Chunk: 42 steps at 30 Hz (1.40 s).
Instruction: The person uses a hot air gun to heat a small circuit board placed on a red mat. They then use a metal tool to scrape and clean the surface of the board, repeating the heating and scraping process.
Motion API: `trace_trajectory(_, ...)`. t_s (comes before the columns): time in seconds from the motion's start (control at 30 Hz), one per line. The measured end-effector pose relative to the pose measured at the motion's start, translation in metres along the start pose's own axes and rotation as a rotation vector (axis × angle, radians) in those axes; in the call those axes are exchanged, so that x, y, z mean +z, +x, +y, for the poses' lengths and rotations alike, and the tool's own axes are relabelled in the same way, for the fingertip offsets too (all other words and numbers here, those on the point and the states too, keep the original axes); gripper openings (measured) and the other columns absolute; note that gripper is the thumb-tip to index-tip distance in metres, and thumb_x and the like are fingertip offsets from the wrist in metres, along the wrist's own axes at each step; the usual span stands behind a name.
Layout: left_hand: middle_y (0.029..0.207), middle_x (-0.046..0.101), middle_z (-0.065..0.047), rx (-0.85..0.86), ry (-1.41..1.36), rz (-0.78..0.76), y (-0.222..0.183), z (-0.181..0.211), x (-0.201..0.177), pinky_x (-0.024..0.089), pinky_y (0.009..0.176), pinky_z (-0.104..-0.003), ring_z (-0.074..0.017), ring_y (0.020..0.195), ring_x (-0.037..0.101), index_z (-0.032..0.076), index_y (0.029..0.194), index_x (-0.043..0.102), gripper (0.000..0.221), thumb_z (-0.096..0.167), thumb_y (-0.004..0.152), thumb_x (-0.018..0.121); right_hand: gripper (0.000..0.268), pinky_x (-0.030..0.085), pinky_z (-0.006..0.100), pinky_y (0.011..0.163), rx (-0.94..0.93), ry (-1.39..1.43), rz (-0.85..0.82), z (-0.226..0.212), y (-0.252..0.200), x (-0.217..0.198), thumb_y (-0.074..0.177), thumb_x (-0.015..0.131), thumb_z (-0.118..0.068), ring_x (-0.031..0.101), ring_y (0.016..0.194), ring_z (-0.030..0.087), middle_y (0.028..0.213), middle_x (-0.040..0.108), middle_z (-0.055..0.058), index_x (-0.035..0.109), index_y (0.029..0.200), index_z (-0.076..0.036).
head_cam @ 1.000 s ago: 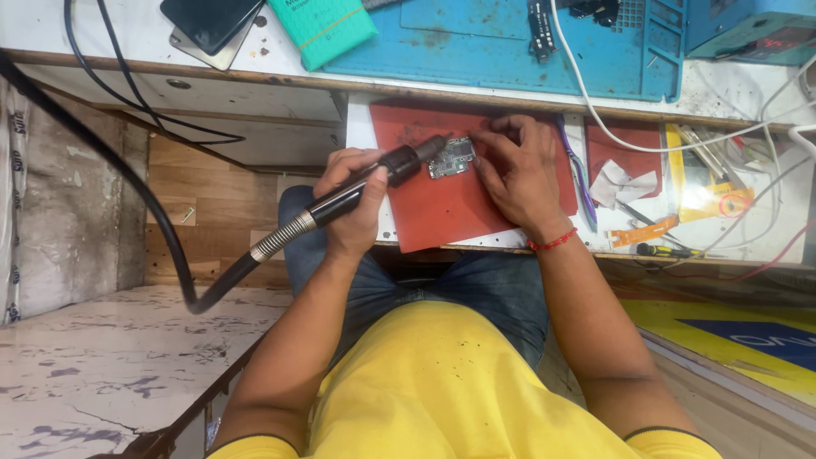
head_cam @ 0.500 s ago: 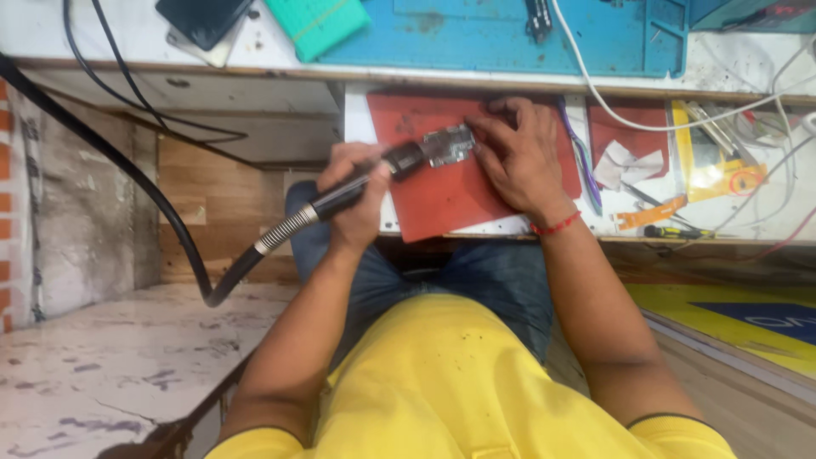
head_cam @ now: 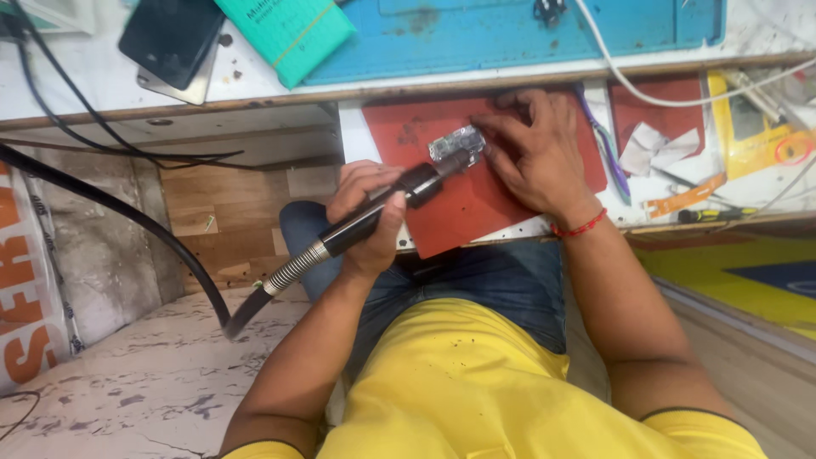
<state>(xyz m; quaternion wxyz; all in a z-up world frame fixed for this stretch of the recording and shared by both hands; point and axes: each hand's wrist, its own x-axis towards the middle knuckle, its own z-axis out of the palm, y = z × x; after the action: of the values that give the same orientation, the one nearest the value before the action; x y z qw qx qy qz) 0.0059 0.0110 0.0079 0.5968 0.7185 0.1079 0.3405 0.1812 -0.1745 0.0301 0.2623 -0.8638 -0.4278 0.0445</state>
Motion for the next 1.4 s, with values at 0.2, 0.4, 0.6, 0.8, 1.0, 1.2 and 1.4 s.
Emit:
trace_trajectory(0.2, 0.106, 0.073, -0.013, -0.02, 0.056, 0.032, -0.001, 0.003, -0.003, 0.05, 0.104, -0.039, -0.0258, 0.108, 0.064, -0.001, 0.106, 0.07, 0.025, 0.021, 0.094, 0.07, 0.032, 0.038, 0.046, 0.105, -0.04, -0.039, 0.008, 0.0, 0.006, 0.0, 0.093, 0.079, -0.019, 0.049, 0.12, 0.032, 0.128, 0.059, 0.007, 0.076, 0.125, -0.021)
trace_trajectory(0.4, 0.109, 0.073, -0.013, -0.017, 0.021, 0.09, 0.001, 0.004, 0.001, 0.052, 0.103, -0.038, -0.0257, 0.109, 0.064, 0.0, 0.107, 0.07, 0.022, 0.018, 0.095, 0.071, 0.032, 0.038, 0.047, 0.103, -0.042, -0.046, 0.01, -0.001, 0.004, -0.001, 0.091, 0.077, -0.019, 0.05, 0.119, 0.031, 0.126, 0.059, 0.006, 0.076, 0.123, -0.022)
trace_trajectory(0.6, 0.107, 0.073, -0.013, -0.012, 0.053, 0.14, -0.005, 0.003, 0.005, 0.052, 0.102, -0.038, -0.0256, 0.108, 0.063, -0.001, 0.105, 0.07, 0.02, 0.015, 0.094, 0.073, 0.038, 0.036, 0.049, 0.104, -0.084, -0.103, -0.039, 0.001, 0.002, 0.002, 0.092, 0.072, -0.021, 0.047, 0.12, 0.034, 0.129, 0.056, 0.008, 0.069, 0.13, -0.021)
trace_trajectory(0.8, 0.105, 0.071, -0.011, 0.015, -0.048, 0.163, -0.01, 0.004, 0.006, 0.051, 0.102, -0.037, -0.0242, 0.107, 0.061, -0.001, 0.105, 0.07, 0.02, 0.017, 0.094, 0.07, 0.044, 0.035, 0.05, 0.101, -0.263, -0.209, -0.11, 0.009, 0.01, -0.008, 0.096, 0.069, -0.027, 0.046, 0.119, 0.037, 0.133, 0.052, 0.016, 0.062, 0.139, -0.017)
trace_trajectory(1.0, 0.105, 0.066, -0.012, -0.076, -0.016, 0.197, -0.013, 0.005, 0.009, 0.052, 0.095, -0.035, -0.0214, 0.102, 0.063, -0.001, 0.103, 0.07, 0.02, 0.018, 0.095, 0.07, 0.038, 0.039, 0.049, 0.093, -0.313, -0.152, -0.141, 0.014, 0.015, -0.019, 0.096, 0.071, -0.028, 0.052, 0.108, 0.034, 0.122, 0.058, 0.011, 0.066, 0.132, -0.017)
trace_trajectory(1.2, 0.106, 0.068, -0.012, 0.022, -0.052, 0.174, -0.019, -0.002, 0.012, 0.052, 0.096, -0.034, -0.0203, 0.102, 0.062, 0.0, 0.102, 0.069, 0.021, 0.02, 0.097, 0.07, 0.036, 0.041, 0.048, 0.086, -0.364, -0.066, -0.133, 0.022, 0.018, -0.013, 0.095, 0.072, -0.025, 0.059, 0.099, 0.03, 0.11, 0.064, 0.008, 0.067, 0.129, -0.012)
trace_trajectory(1.4, 0.104, 0.072, -0.012, 0.085, 0.127, 0.135, -0.018, -0.006, 0.01, 0.053, 0.094, -0.034, -0.0208, 0.101, 0.064, 0.0, 0.102, 0.071, 0.023, 0.021, 0.094, 0.07, 0.034, 0.043, 0.046, 0.087, -0.362, -0.034, -0.108, 0.027, 0.019, -0.012, 0.095, 0.073, -0.026, 0.059, 0.098, 0.03, 0.105, 0.063, 0.006, 0.07, 0.127, -0.015)
